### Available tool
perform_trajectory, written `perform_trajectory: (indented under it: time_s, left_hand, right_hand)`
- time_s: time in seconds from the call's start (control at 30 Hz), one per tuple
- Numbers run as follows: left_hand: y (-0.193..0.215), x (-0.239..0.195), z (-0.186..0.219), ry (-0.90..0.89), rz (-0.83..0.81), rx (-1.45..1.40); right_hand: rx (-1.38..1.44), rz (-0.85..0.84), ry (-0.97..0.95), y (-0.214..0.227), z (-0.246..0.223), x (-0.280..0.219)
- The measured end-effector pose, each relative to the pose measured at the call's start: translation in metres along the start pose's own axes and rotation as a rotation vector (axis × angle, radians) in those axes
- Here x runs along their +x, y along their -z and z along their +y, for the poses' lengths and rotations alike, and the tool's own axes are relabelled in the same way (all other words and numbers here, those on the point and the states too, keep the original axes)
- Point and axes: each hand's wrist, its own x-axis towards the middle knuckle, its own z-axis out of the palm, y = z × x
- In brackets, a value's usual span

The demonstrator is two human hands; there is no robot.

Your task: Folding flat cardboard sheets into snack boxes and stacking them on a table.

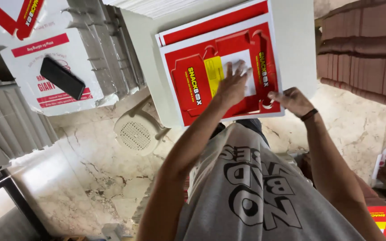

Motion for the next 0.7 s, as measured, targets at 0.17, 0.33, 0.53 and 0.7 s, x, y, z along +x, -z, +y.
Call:
perform_trajectory:
  time_s: [0.17,0.33,0.53,0.7]
  left_hand:
    - [0.028,-0.067,-0.018,-0.068,0.01,0.209]
    - [0.017,-0.088,-0.04,-0.051,0.098,0.313]
    - [0.009,-0.069,-0.032,0.022,0.059,0.307]
    - [0.002,-0.047,-0.008,0.137,0.012,0.279]
  right_hand:
    - [0.066,0.12,-0.161,0.007,0.035,0.008]
    - [0.49,0.148,-0.214,-0.072,0.059,-0.04]
    - [0.365,0.134,-0.31,-0.174,-0.036,-0.052]
    - [0.211,0.45,-0.228,-0.2,-0.003,-0.023]
